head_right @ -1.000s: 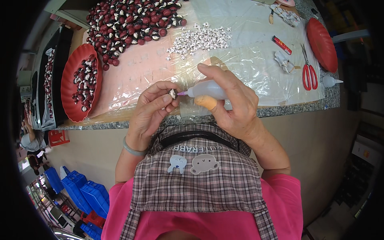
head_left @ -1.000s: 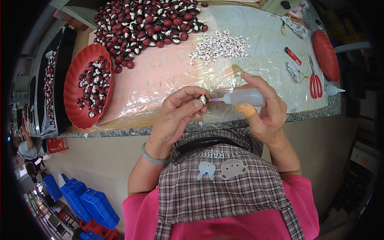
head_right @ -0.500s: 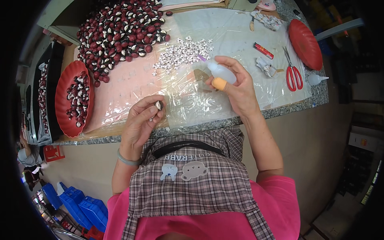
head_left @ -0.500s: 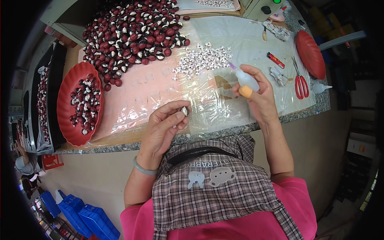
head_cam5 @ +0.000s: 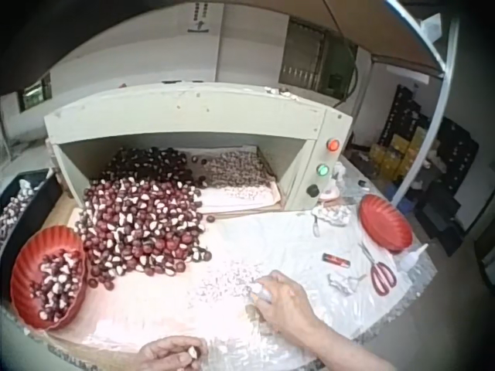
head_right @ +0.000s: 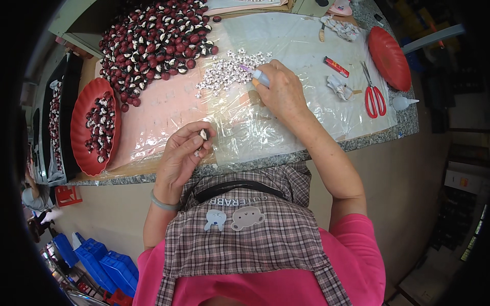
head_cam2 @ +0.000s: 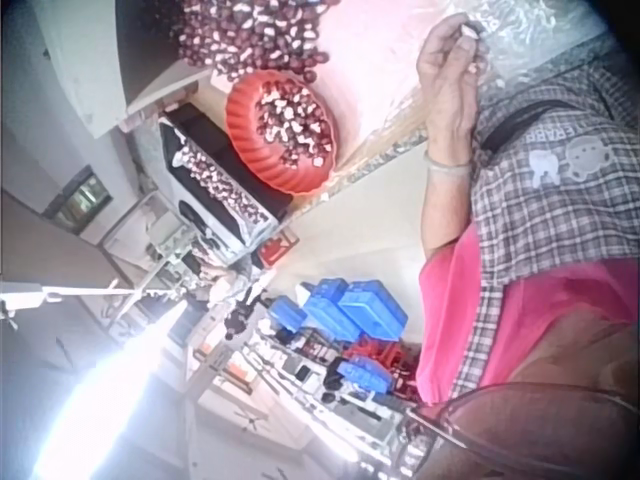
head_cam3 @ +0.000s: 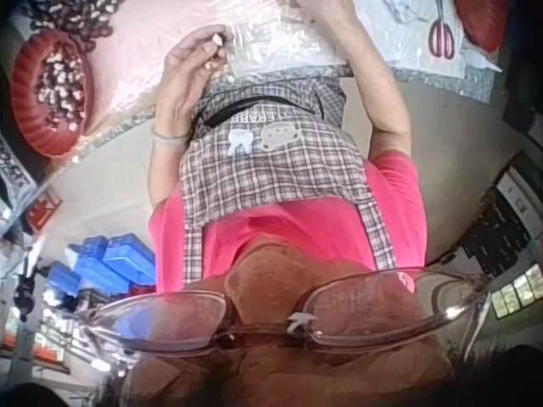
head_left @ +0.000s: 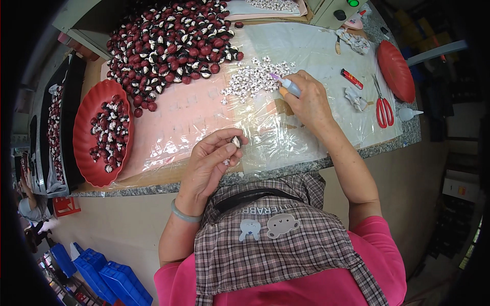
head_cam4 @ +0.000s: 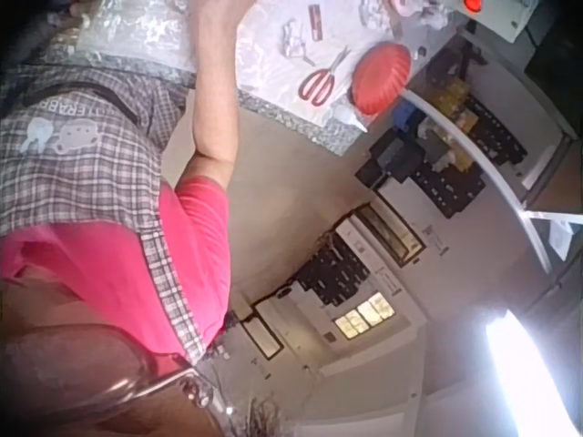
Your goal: Assembling small toy components by applying glue from a bottle to black plastic bases and attaching decorative white and pink pieces.
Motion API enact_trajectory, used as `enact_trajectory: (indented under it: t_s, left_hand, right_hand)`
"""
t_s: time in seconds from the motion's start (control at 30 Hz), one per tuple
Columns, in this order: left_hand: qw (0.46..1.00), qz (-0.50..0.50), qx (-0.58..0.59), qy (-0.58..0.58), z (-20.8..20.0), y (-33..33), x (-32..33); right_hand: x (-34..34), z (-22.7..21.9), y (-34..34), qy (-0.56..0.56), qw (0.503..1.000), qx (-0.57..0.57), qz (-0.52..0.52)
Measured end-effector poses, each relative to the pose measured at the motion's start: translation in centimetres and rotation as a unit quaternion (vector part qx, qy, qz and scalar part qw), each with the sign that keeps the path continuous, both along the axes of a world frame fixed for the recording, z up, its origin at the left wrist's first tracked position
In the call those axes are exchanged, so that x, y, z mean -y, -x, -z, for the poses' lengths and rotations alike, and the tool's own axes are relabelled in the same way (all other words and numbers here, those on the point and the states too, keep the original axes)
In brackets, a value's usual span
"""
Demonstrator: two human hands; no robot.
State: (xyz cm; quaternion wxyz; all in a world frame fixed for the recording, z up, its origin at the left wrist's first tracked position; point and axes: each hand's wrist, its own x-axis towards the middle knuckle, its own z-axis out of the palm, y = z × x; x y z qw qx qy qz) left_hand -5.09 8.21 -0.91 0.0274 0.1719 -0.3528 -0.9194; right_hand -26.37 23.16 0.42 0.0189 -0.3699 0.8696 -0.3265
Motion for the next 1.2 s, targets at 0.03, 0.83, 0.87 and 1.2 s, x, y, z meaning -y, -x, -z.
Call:
enact_trajectory:
  t_s: [0.03,0.83,0.87,1.2]
  left_hand:
    - [1.0,0.0,0.0,-0.003,0.0,0.0,0.0]
    - [1.0,0.002,-0.009,-0.003,0.3,-0.1,0.0]
    - [1.0,0.002,-0.015,0.0,0.3,-0.1,0.0]
    - [0.999,-0.002,-0.001,0.049,-0.1,0.2,-0.6]
  right_hand:
    - [0.1,0.0,-0.1,-0.012,1.0,-0.009,0.004]
    - [0.1,-1.1,-1.1,-0.054,0.981,0.03,-0.185]
    - [0.1,-1.2,-1.1,-0.063,0.979,0.038,-0.188]
    - [-0.8,-3.1,-4.9,0.106,0.889,0.437,-0.085]
